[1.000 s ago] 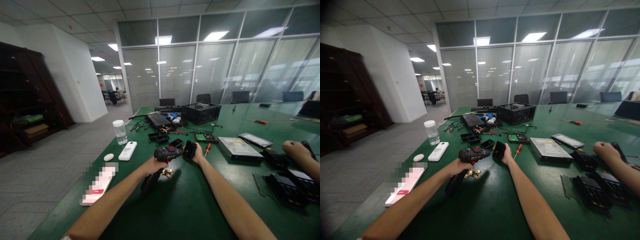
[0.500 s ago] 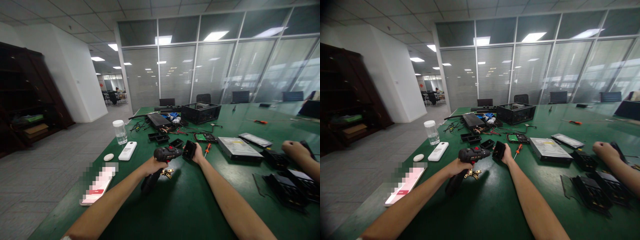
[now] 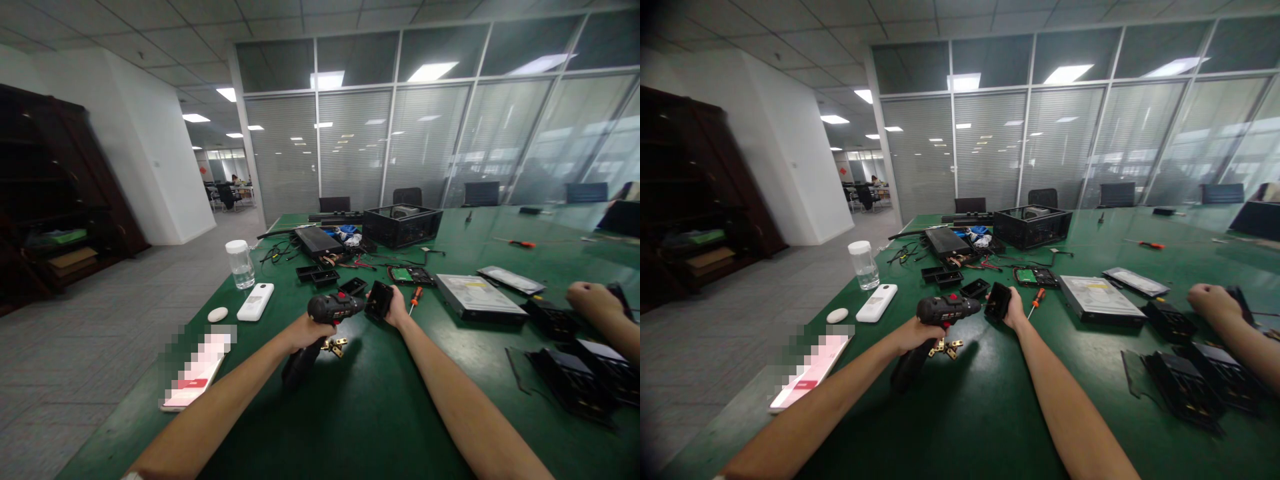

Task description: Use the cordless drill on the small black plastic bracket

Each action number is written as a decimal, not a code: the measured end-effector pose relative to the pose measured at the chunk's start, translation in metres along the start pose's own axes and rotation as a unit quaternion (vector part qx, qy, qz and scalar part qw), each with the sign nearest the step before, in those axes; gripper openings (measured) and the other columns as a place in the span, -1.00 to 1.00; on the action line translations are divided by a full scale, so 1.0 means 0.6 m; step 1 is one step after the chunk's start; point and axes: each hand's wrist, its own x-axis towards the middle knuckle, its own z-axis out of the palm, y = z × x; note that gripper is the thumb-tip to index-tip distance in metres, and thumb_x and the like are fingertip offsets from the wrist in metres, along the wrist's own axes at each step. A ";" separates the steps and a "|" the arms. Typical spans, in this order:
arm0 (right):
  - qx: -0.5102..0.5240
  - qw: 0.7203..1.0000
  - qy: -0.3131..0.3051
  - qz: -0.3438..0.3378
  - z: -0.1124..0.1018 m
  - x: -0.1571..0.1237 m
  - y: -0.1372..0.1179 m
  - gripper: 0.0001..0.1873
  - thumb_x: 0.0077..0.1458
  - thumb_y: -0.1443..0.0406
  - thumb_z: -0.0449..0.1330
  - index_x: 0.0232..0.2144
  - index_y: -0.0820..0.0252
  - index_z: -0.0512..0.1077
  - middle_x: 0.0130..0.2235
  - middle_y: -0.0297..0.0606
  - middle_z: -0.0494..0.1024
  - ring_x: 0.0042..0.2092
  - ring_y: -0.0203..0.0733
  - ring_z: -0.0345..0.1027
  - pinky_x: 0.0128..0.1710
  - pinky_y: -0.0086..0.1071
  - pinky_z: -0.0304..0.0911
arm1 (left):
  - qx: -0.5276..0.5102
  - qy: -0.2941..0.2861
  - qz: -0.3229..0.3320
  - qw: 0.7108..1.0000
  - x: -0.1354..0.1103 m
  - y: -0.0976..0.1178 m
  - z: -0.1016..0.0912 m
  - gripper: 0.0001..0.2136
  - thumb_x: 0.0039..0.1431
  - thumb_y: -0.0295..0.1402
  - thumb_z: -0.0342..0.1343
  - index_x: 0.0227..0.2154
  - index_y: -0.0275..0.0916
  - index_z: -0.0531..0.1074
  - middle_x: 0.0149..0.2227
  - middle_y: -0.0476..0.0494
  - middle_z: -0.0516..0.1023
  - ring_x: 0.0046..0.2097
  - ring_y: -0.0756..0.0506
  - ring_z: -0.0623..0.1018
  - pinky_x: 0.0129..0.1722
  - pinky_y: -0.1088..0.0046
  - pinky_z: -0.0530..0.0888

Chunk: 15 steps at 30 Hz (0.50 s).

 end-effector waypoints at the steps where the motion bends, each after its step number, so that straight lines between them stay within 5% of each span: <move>1: -0.001 1.000 0.000 0.000 0.000 0.000 0.000 -0.60 -0.07 0.14 -0.15 -0.44 0.26 0.38 -0.49 -0.12 0.48 -0.46 -0.11 0.36 -0.43 -0.25 0.27 | -0.001 -0.001 -0.001 1.000 0.000 -0.001 0.000 -0.84 -0.17 -0.40 0.03 -0.45 -0.34 0.37 -0.58 0.00 0.36 -0.53 0.03 0.33 -0.54 0.52 0.23; 15: 0.002 1.000 0.005 -0.002 0.002 0.000 0.000 -0.61 -0.06 0.15 -0.15 -0.43 0.27 0.38 -0.47 -0.10 0.50 -0.42 -0.09 0.38 -0.42 -0.24 0.27 | -0.003 0.001 -0.012 1.000 -0.003 0.006 0.002 -0.86 -0.18 -0.40 0.02 -0.49 -0.33 0.35 -0.60 0.00 0.35 -0.53 0.03 0.32 -0.54 0.52 0.23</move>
